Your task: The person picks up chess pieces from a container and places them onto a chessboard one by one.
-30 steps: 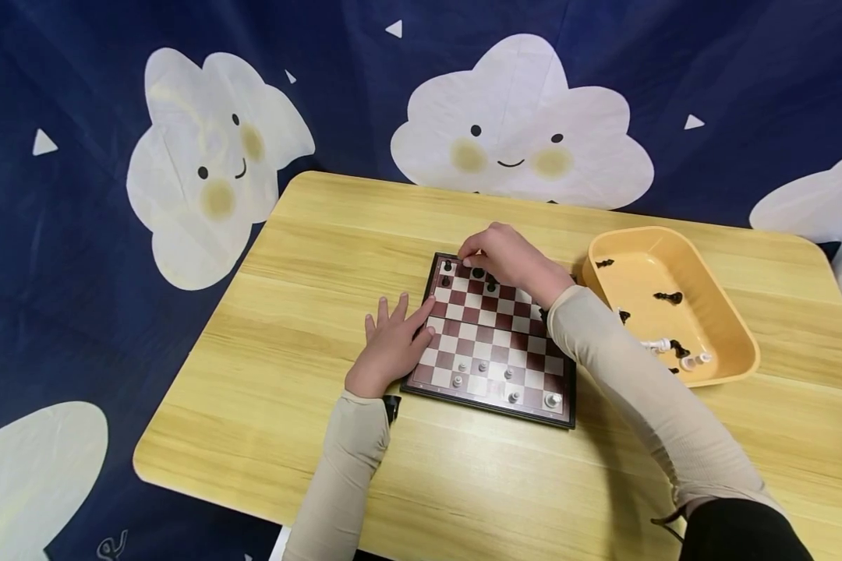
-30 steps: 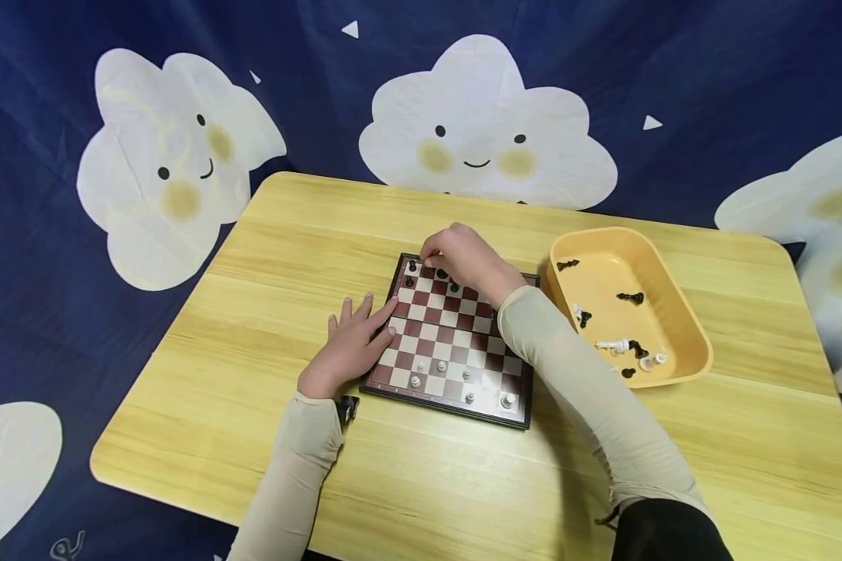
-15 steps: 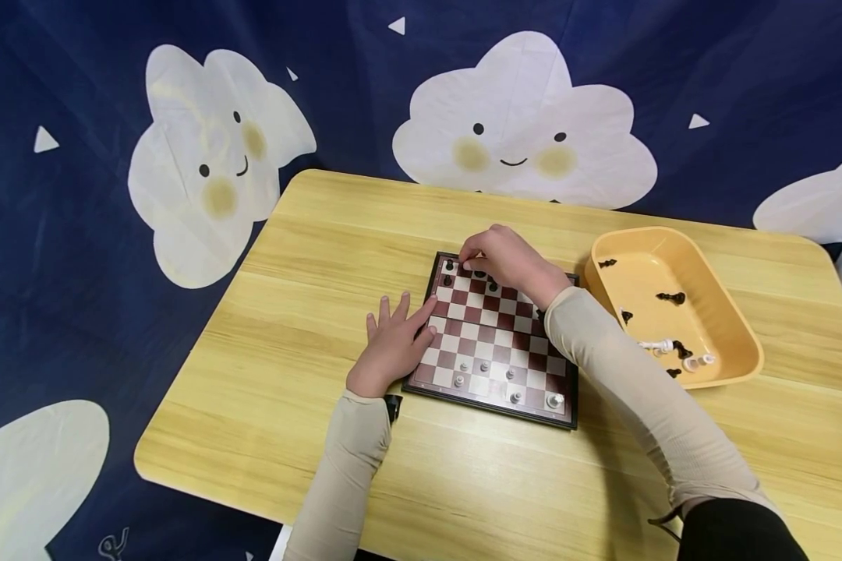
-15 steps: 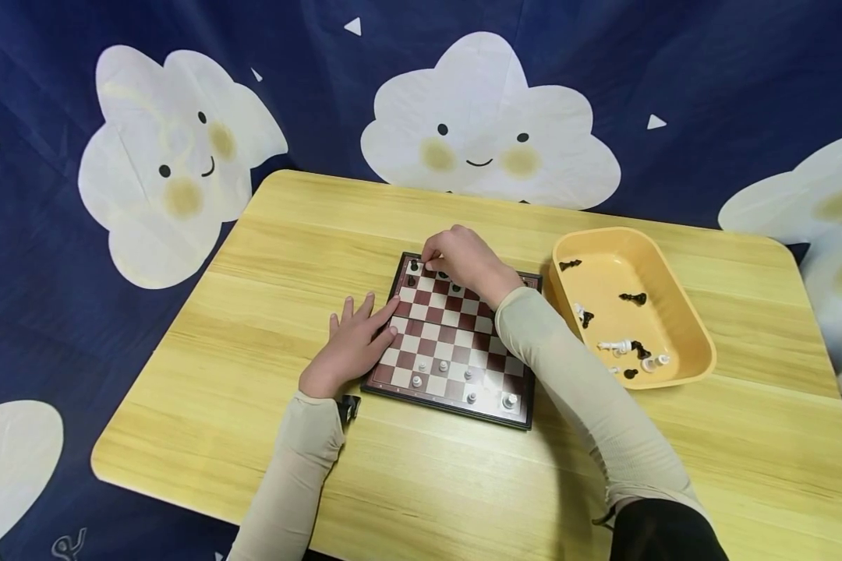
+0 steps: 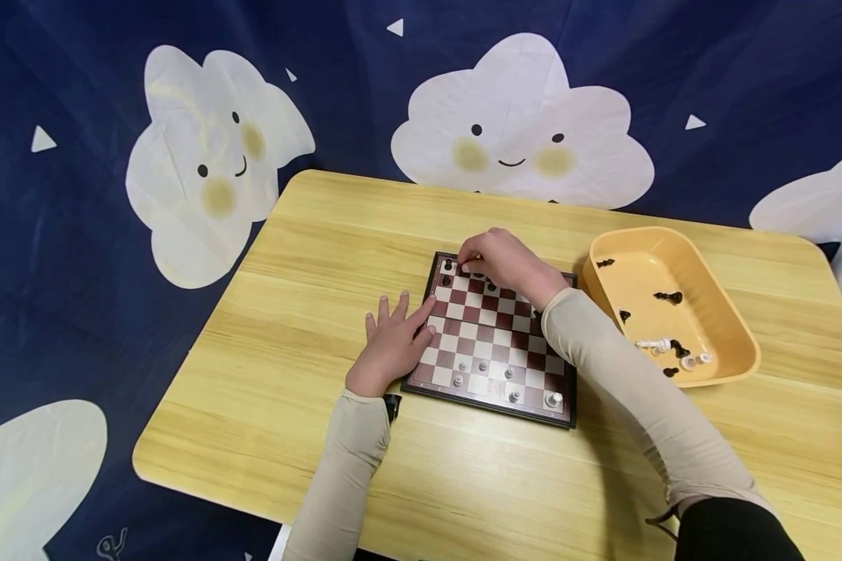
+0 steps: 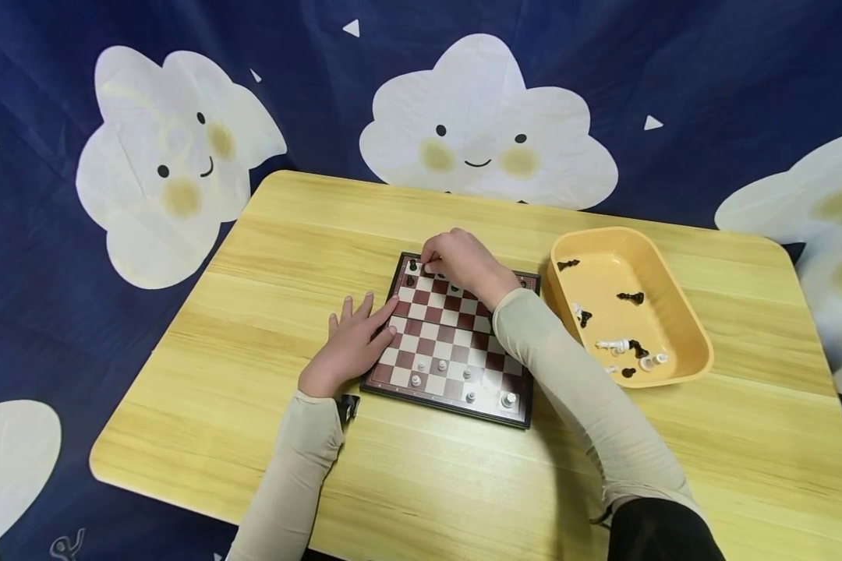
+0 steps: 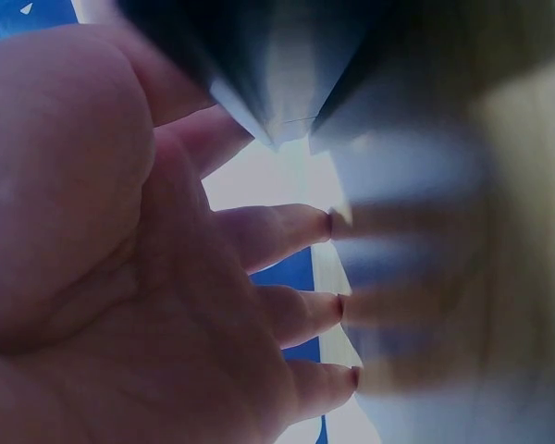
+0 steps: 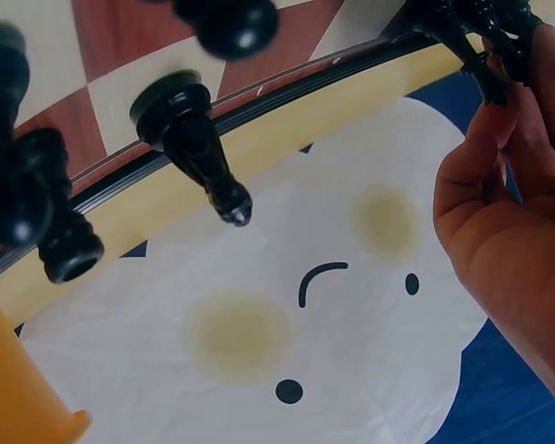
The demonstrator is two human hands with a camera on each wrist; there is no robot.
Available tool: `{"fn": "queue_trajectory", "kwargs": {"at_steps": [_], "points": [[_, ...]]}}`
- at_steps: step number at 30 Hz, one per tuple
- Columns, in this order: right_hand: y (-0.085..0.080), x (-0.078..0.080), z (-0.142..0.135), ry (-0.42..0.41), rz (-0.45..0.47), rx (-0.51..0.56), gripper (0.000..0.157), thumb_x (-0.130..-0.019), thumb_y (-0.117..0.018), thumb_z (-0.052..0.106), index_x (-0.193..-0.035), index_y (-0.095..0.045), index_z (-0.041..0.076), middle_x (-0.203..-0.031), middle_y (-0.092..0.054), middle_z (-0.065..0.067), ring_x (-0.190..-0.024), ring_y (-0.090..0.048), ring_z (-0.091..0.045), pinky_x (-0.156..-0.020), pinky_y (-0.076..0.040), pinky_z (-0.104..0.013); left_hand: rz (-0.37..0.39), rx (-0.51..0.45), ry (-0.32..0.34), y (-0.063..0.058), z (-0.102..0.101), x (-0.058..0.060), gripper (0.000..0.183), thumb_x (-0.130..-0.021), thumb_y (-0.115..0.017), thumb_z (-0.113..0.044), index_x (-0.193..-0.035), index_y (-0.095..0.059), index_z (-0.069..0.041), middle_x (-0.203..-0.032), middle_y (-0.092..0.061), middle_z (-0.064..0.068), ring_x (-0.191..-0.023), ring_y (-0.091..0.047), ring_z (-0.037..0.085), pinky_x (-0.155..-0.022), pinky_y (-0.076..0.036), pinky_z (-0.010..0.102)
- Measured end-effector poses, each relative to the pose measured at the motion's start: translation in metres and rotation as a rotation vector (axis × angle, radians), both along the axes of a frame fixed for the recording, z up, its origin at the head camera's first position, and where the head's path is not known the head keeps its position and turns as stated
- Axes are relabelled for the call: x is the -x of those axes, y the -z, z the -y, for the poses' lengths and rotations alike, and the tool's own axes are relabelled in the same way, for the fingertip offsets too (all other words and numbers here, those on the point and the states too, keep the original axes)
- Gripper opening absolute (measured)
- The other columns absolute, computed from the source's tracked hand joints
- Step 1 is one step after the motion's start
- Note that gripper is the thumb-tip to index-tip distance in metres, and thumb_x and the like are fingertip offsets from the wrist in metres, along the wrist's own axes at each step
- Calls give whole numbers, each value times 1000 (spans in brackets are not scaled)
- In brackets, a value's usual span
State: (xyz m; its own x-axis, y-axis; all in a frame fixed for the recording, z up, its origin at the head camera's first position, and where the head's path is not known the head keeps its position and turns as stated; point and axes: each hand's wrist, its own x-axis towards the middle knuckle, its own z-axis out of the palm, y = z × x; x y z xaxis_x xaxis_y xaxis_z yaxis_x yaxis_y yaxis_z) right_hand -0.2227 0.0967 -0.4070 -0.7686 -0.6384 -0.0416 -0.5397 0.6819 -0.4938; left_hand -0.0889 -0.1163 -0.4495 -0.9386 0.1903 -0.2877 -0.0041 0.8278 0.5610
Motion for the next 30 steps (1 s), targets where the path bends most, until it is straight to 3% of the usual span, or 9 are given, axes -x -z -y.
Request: {"fn": "queue_trajectory", "kwargs": {"at_steps": [4,7,11,14,16,21,26,30], "points": [[0,-2,1,3,11,11,12,-98,-72,7,-109,-77,6,-105,-77,-8,-98,-71,-26,-93,-53,-43,1,7,0,0,0,0,55,-111,-44,-38,-164,-33,-30,-171,-13,21,-155,9,48,-120,4,68],[-3,-4,-1,12,29,18,22,-99,-72,11,-119,-74,2,-115,-75,-12,-107,-69,-30,-98,-52,-46,1,10,0,1,0,0,55,-111,-45,-38,-164,-34,-29,-171,-13,21,-155,9,48,-120,4,68],[-19,-13,-12,70,48,80,39,-103,-67,20,-135,-64,-1,-132,-68,-18,-121,-61,-35,-106,-45,-50,4,9,3,1,0,-1,55,-111,-45,-38,-164,-34,-29,-171,-13,21,-155,10,48,-120,5,68],[-38,-25,-26,158,39,176,41,-105,-63,27,-137,-63,2,-137,-65,-15,-123,-58,-34,-104,-44,-51,2,8,6,1,0,-1,55,-111,-44,-38,-164,-33,-29,-171,-13,21,-155,10,48,-120,5,68],[-51,-36,-38,216,7,241,37,-105,-62,28,-133,-67,4,-134,-67,-12,-117,-59,-31,-97,-47,-49,-1,8,7,2,0,-1,54,-111,-43,-39,-164,-33,-29,-171,-13,21,-155,10,48,-120,5,68],[-79,-75,-78,322,-115,372,27,-105,-63,29,-117,-77,9,-116,-74,-4,-91,-63,-14,-79,-49,-28,1,8,4,3,0,0,54,-111,-44,-38,-164,-33,-29,-171,-12,20,-155,10,48,-120,5,68],[-93,-114,-127,436,-251,494,13,-98,-72,12,-106,-81,6,-102,-76,11,-83,-63,1,-75,-45,-12,0,11,5,2,-1,-1,55,-111,-44,-37,-164,-33,-29,-171,-13,21,-155,10,48,-120,5,68],[-101,-139,-159,545,-302,542,11,-96,-74,7,-103,-80,1,-97,-74,23,-80,-64,2,-73,-43,-10,-6,5,-3,2,-1,-1,55,-110,-46,-37,-163,-35,-28,-171,-14,22,-155,9,48,-119,4,69]]}}
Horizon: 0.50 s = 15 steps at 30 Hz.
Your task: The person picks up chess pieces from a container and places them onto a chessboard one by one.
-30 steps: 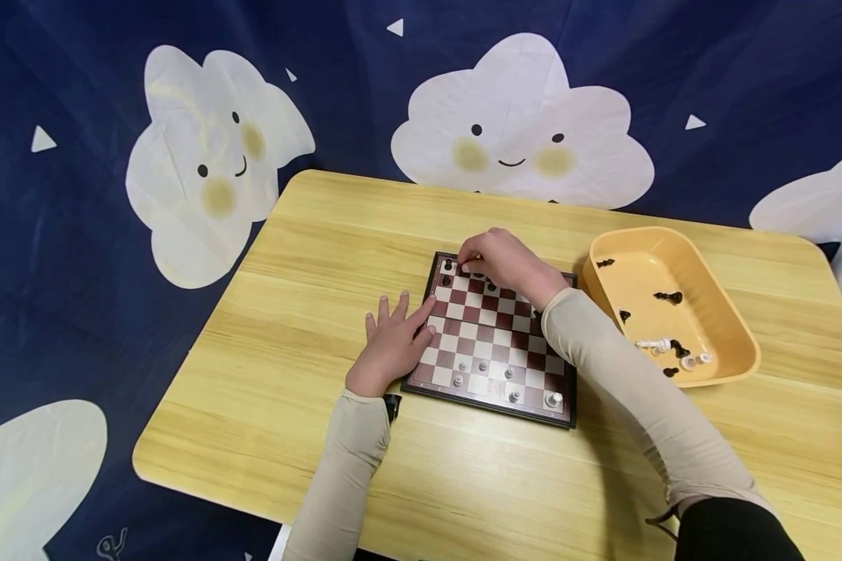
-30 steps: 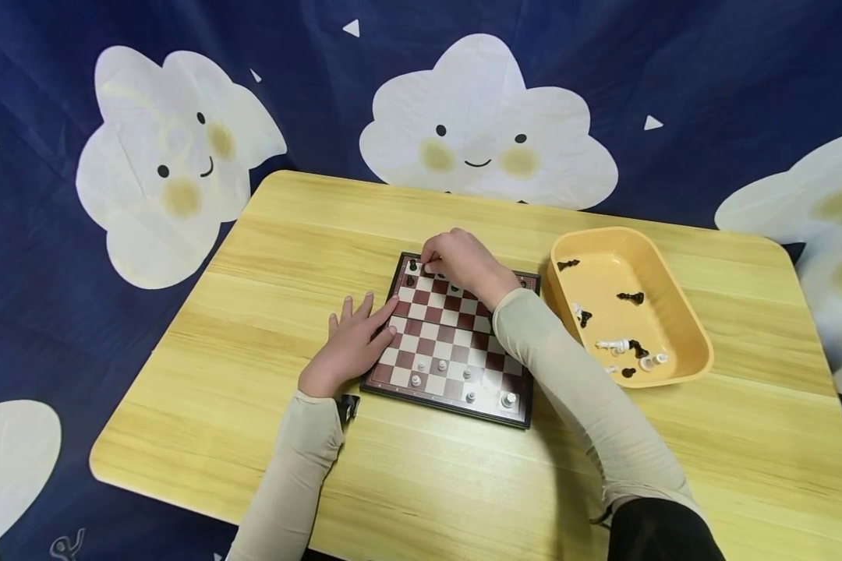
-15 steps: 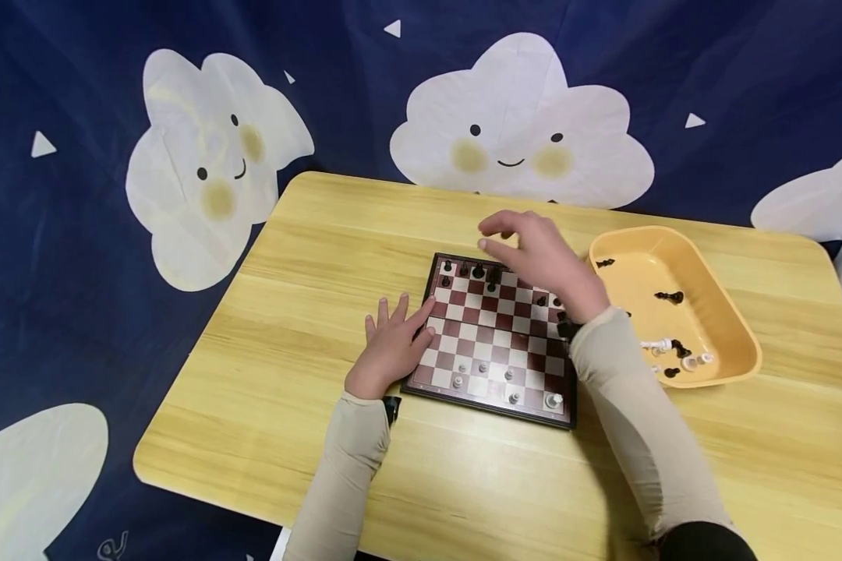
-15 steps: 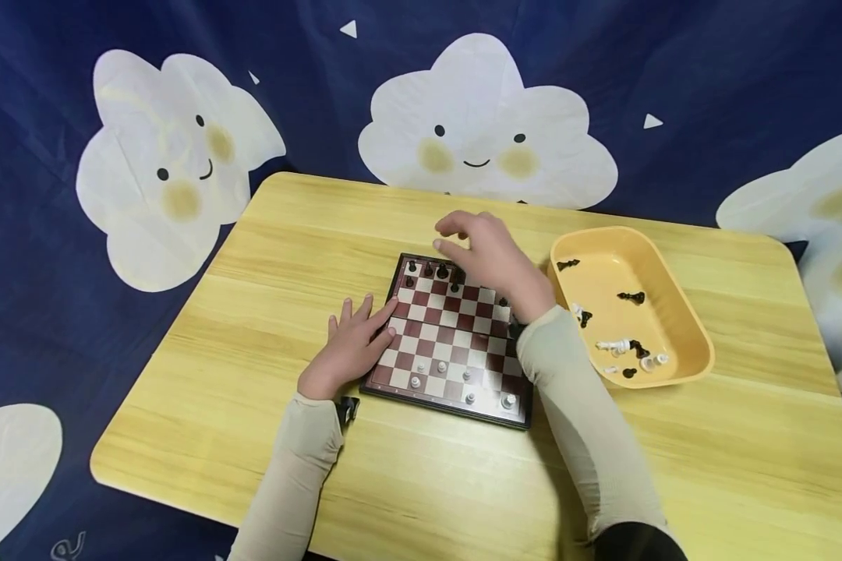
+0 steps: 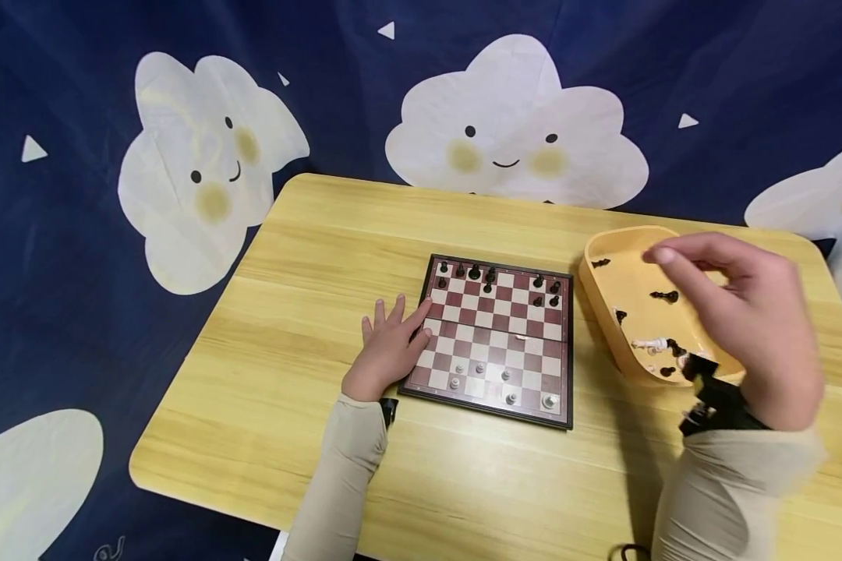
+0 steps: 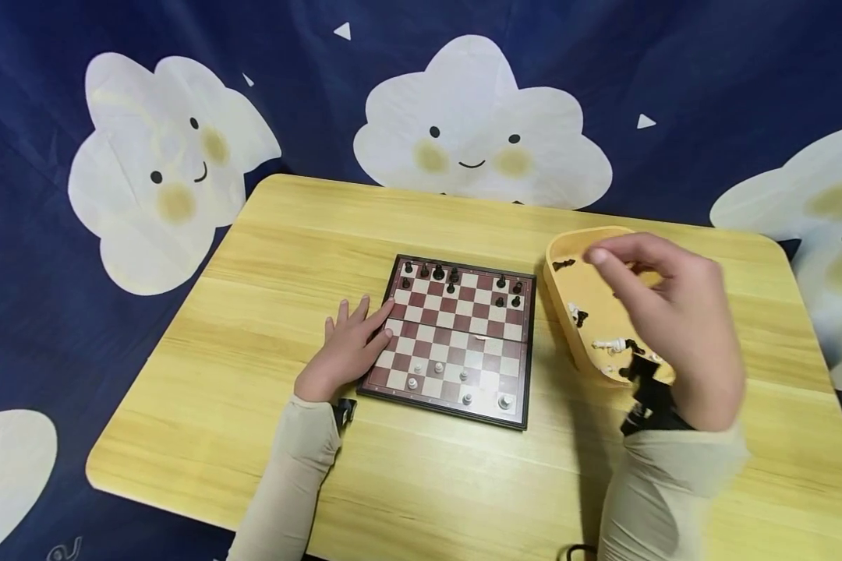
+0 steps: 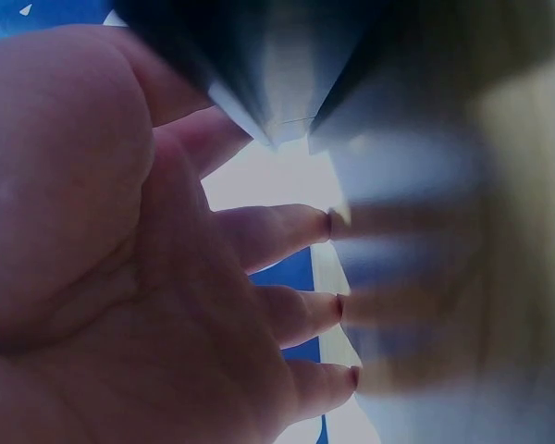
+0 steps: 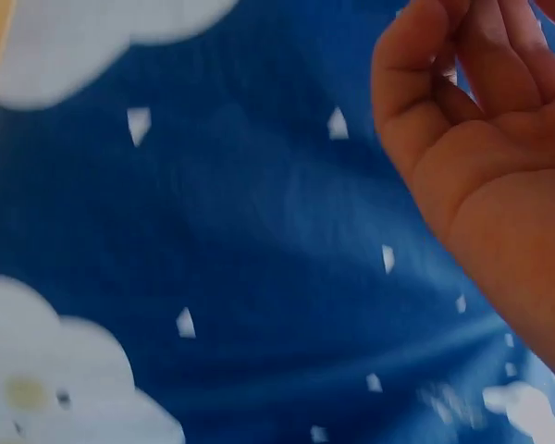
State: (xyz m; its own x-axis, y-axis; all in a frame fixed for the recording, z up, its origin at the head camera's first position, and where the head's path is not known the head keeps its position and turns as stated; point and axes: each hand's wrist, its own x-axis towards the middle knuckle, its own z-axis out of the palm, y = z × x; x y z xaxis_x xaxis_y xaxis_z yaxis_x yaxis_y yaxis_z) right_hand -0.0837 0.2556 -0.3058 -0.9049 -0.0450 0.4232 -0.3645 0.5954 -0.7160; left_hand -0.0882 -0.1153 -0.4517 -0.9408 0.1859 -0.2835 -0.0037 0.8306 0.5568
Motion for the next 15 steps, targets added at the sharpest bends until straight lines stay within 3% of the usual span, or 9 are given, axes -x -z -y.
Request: {"fn": "queue_trajectory", "kwargs": {"at_steps": [4,6,10,13,15], "points": [[-6,-16,-19,67,-23,54,13,-96,-72,3,-101,-77,-8,-93,-74,23,-84,-64,2,-76,-42,-10,-1,-4,-6,1,1,0,55,-110,-46,-37,-163,-35,-28,-171,-13,21,-155,10,47,-120,5,68],[-6,-19,-27,52,-49,91,13,-97,-68,-3,-100,-74,-14,-91,-75,22,-84,-65,2,-76,-43,-11,-1,-8,-7,0,1,0,55,-110,-46,-37,-163,-35,-28,-171,-13,21,-156,10,47,-120,5,67],[1,-21,-43,-59,-72,224,11,-95,-59,-15,-97,-69,-21,-94,-77,12,-87,-68,-1,-76,-45,-11,-1,-14,-6,1,0,0,55,-110,-45,-37,-163,-35,-29,-171,-13,21,-155,10,47,-120,5,67],[6,-23,-53,-44,-5,225,14,-96,-59,-15,-99,-72,-13,-93,-78,12,-85,-68,1,-75,-46,-7,0,-14,-4,1,0,1,55,-110,-45,-38,-163,-35,-29,-171,-13,21,-156,10,47,-120,5,67],[8,-24,-58,2,58,137,19,-99,-60,-9,-102,-76,1,-92,-75,20,-82,-67,5,-74,-46,-5,-1,-12,-5,1,0,1,55,-110,-45,-38,-163,-34,-29,-171,-13,21,-156,10,47,-120,6,67]]}}
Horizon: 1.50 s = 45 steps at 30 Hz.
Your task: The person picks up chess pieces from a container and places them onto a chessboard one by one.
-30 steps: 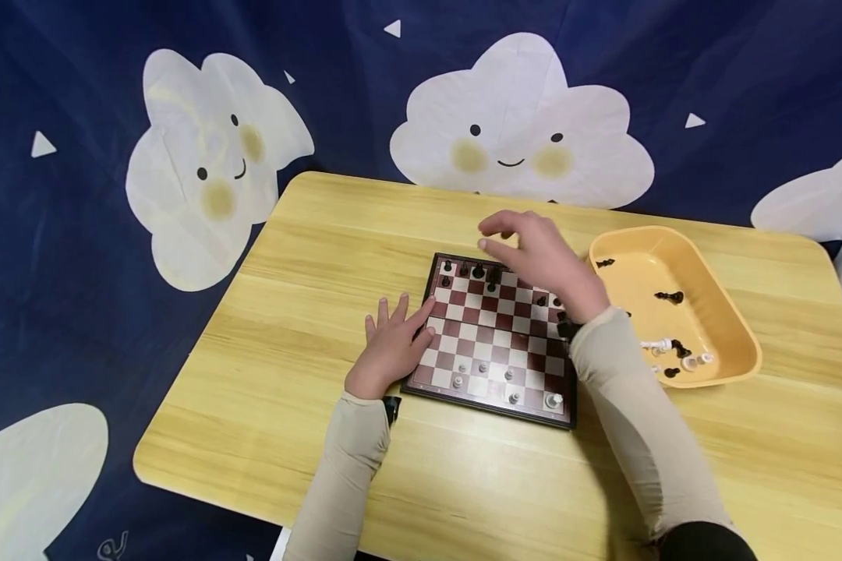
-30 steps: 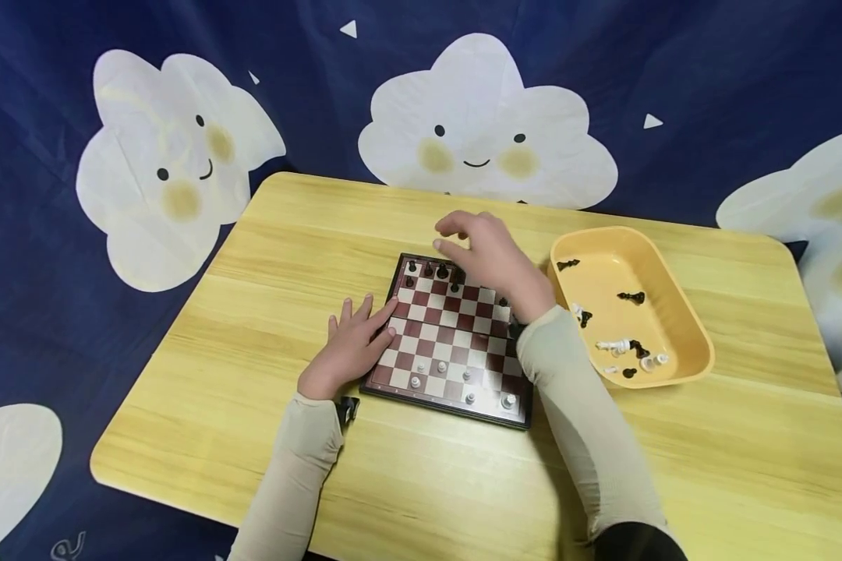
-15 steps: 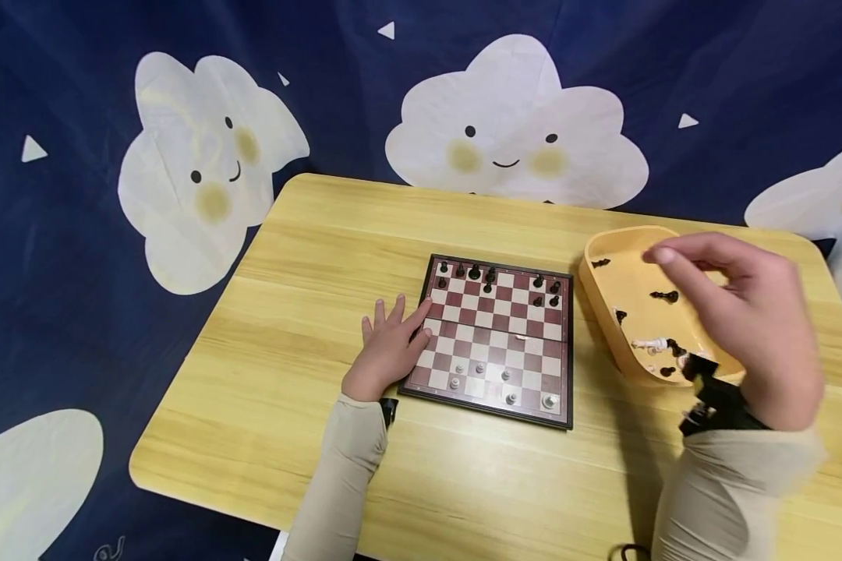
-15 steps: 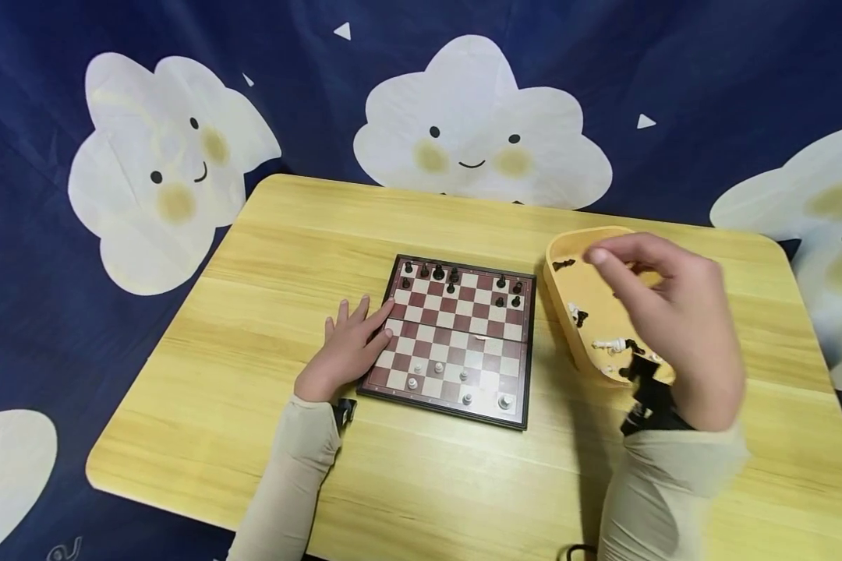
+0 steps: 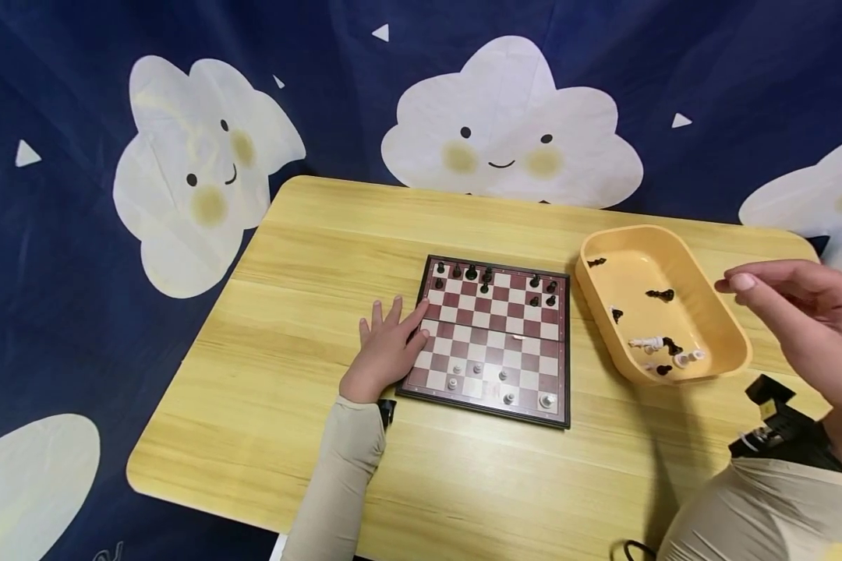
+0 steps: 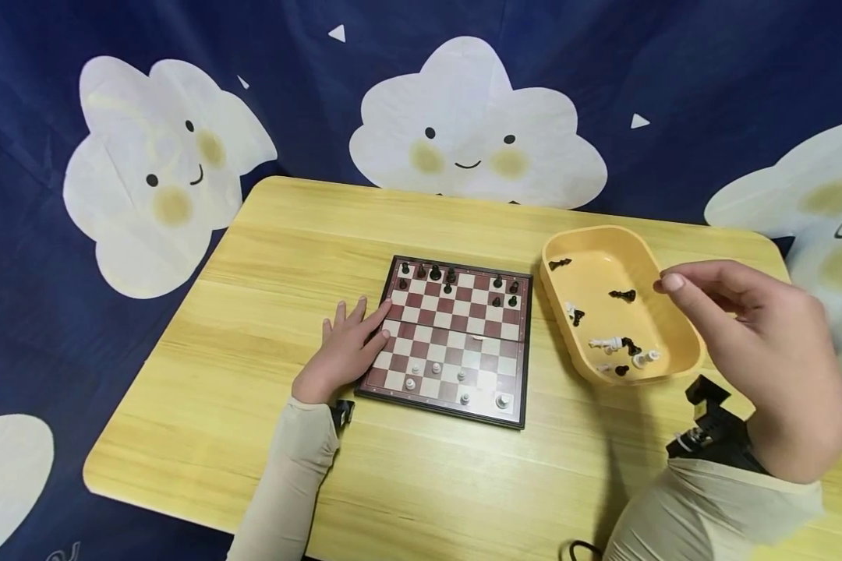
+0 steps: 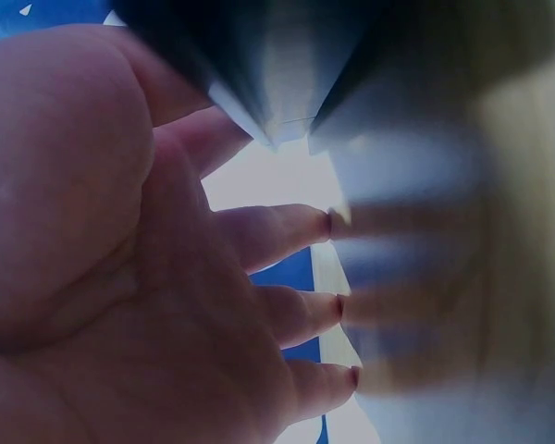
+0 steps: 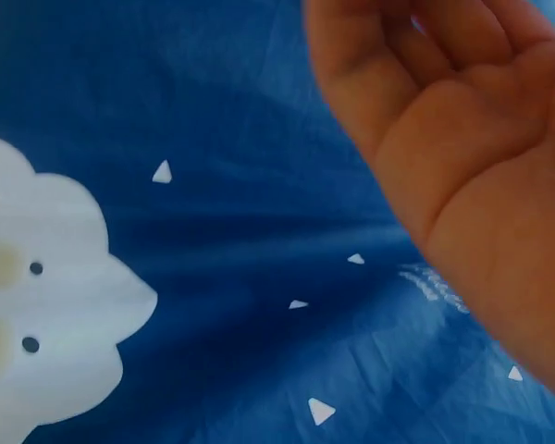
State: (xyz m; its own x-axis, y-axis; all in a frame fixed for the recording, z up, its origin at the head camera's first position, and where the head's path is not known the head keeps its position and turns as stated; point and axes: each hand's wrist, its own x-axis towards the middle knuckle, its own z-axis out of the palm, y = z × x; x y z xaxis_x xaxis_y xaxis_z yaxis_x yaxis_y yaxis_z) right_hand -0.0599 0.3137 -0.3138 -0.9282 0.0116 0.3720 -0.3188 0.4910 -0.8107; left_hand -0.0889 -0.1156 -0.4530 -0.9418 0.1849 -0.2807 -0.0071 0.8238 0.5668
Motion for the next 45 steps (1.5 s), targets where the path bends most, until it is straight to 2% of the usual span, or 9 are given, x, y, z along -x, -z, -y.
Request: {"fn": "queue_trajectory", "kwargs": {"at_steps": [2,5,9,12,16,20,30,40,45], "points": [[2,1,-5,48,88,-97,20,-101,-63,-1,-104,-75,15,-87,-71,28,-77,-65,10,-71,-46,-3,0,2,-1,0,0,0,55,-110,-45,-38,-163,-34,-29,-171,-13,21,-156,10,47,-120,6,67],[6,8,-13,80,268,-267,14,-104,-63,18,-115,-72,15,-82,-66,31,-71,-60,14,-65,-44,-5,3,5,-4,0,0,0,55,-110,-45,-38,-163,-34,-29,-171,-13,20,-156,10,47,-120,5,67],[14,24,-28,-28,572,-448,53,-110,-51,34,-138,-53,-10,-102,-77,-11,-83,-70,-5,-63,-49,-18,5,4,-4,0,0,-1,55,-110,-44,-38,-164,-33,-30,-171,-13,20,-156,10,47,-120,5,67],[25,37,-38,-112,759,-434,68,-111,-43,40,-146,-37,-19,-130,-57,-43,-90,-74,-22,-67,-55,-26,5,5,-3,0,-1,-1,55,-110,-45,-38,-164,-33,-29,-171,-13,21,-156,10,47,-120,5,67],[41,50,-48,-126,886,-349,77,-110,-42,44,-148,-29,-22,-129,-58,-40,-86,-74,-11,-73,-58,-27,3,4,0,0,-1,0,56,-110,-45,-38,-164,-34,-28,-171,-14,22,-155,9,48,-120,5,68],[51,57,-54,-153,947,-325,78,-111,-41,43,-148,-25,-24,-116,-68,-26,-83,-74,-9,-74,-57,-26,-2,4,4,0,-2,0,55,-110,-45,-38,-164,-34,-27,-170,-14,23,-155,9,49,-119,4,69],[53,51,-48,-190,947,-297,71,-112,-43,37,-147,-31,-24,-130,-57,-38,-91,-72,-11,-77,-61,-33,-5,6,-3,0,-1,-1,56,-110,-46,-37,-163,-34,-27,-170,-13,22,-155,9,49,-119,4,69],[44,49,-33,-222,895,-317,66,-112,-43,33,-147,-32,-22,-142,-43,-46,-101,-73,-28,-77,-60,-33,-5,-1,4,0,1,0,55,-111,-44,-37,-164,-33,-28,-170,-13,22,-155,10,48,-120,5,68],[41,46,-33,-201,913,-309,65,-113,-41,32,-148,-30,-22,-143,-41,-47,-94,-75,-20,-75,-60,-33,-8,-3,6,-1,0,0,55,-111,-44,-37,-164,-34,-28,-170,-13,23,-155,10,49,-120,4,68]]}}
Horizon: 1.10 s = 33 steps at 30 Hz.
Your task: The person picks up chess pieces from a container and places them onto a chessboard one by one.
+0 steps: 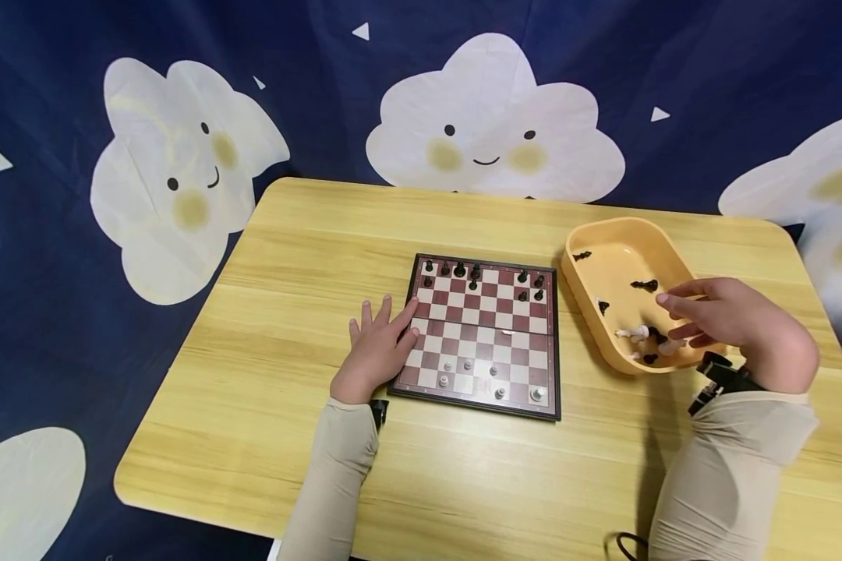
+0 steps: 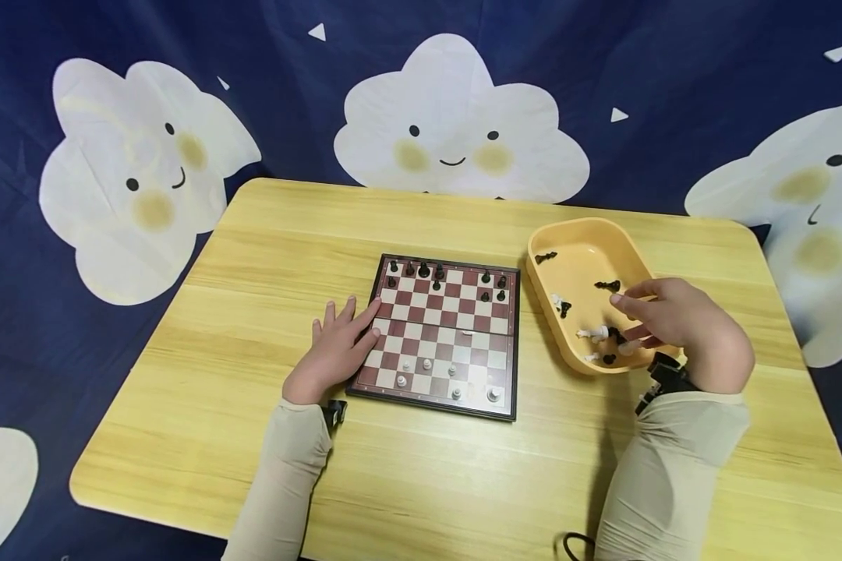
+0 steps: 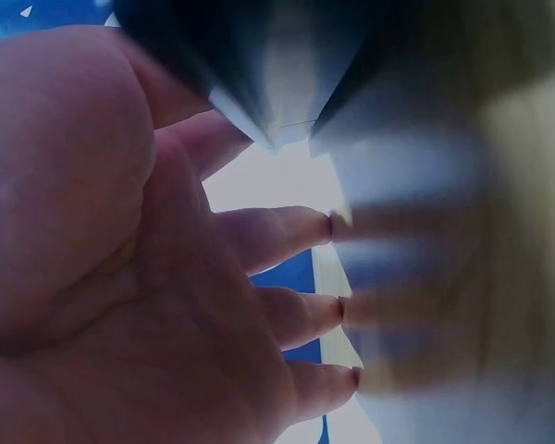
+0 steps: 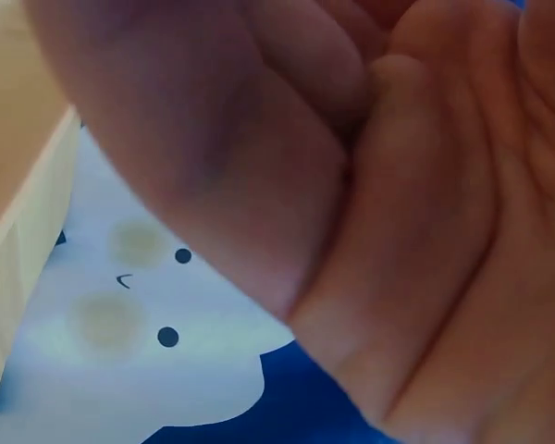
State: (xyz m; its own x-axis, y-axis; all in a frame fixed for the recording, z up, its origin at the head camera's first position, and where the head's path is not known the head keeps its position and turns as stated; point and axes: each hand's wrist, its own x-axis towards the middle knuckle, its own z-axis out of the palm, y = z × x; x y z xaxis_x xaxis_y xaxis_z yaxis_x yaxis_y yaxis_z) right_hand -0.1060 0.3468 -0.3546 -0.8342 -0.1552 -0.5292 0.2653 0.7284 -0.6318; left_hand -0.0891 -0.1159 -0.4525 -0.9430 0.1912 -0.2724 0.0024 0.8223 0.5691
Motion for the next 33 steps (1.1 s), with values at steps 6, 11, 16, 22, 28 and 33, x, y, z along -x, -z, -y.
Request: {"fn": "queue_trajectory", "kwargs": {"at_steps": [6,11,16,22,28,33], "points": [[4,-1,0,72,89,77,77,-112,-44,39,-153,-18,-20,-145,-32,-50,-86,-77,-17,-76,-61,-34,3,-1,3,0,0,0,55,-111,-45,-37,-164,-33,-28,-170,-13,23,-155,10,48,-119,5,69],[8,-1,-8,82,160,90,78,-112,-41,41,-153,-16,-21,-143,-31,-51,-87,-77,-15,-79,-60,-32,2,-4,1,1,-1,0,55,-110,-45,-37,-164,-33,-28,-170,-13,23,-155,10,48,-119,5,68],[14,0,-14,48,171,86,76,-113,-37,40,-151,-18,-23,-138,-40,-50,-88,-76,-12,-79,-61,-36,-3,2,2,0,0,0,55,-111,-45,-37,-164,-33,-28,-170,-13,23,-155,10,49,-119,4,69],[18,3,-18,10,153,104,69,-115,-34,35,-145,-28,-27,-114,-71,-26,-90,-74,-9,-81,-60,-32,2,1,8,-2,-1,0,55,-111,-45,-36,-163,-34,-27,-170,-13,24,-155,9,50,-119,4,69],[20,9,-12,-5,-26,87,57,-113,-42,28,-137,-44,-24,-107,-74,-5,-89,-68,0,-79,-58,-23,0,2,8,-2,-1,-1,54,-111,-45,-35,-163,-34,-26,-170,-13,24,-155,9,50,-119,4,70],[17,11,-7,41,-161,141,60,-112,-46,25,-150,-30,-18,-109,-67,6,-86,-71,-1,-76,-59,-23,2,-5,8,-2,-1,0,54,-111,-43,-36,-164,-34,-26,-170,-12,23,-155,9,50,-119,4,70]]}}
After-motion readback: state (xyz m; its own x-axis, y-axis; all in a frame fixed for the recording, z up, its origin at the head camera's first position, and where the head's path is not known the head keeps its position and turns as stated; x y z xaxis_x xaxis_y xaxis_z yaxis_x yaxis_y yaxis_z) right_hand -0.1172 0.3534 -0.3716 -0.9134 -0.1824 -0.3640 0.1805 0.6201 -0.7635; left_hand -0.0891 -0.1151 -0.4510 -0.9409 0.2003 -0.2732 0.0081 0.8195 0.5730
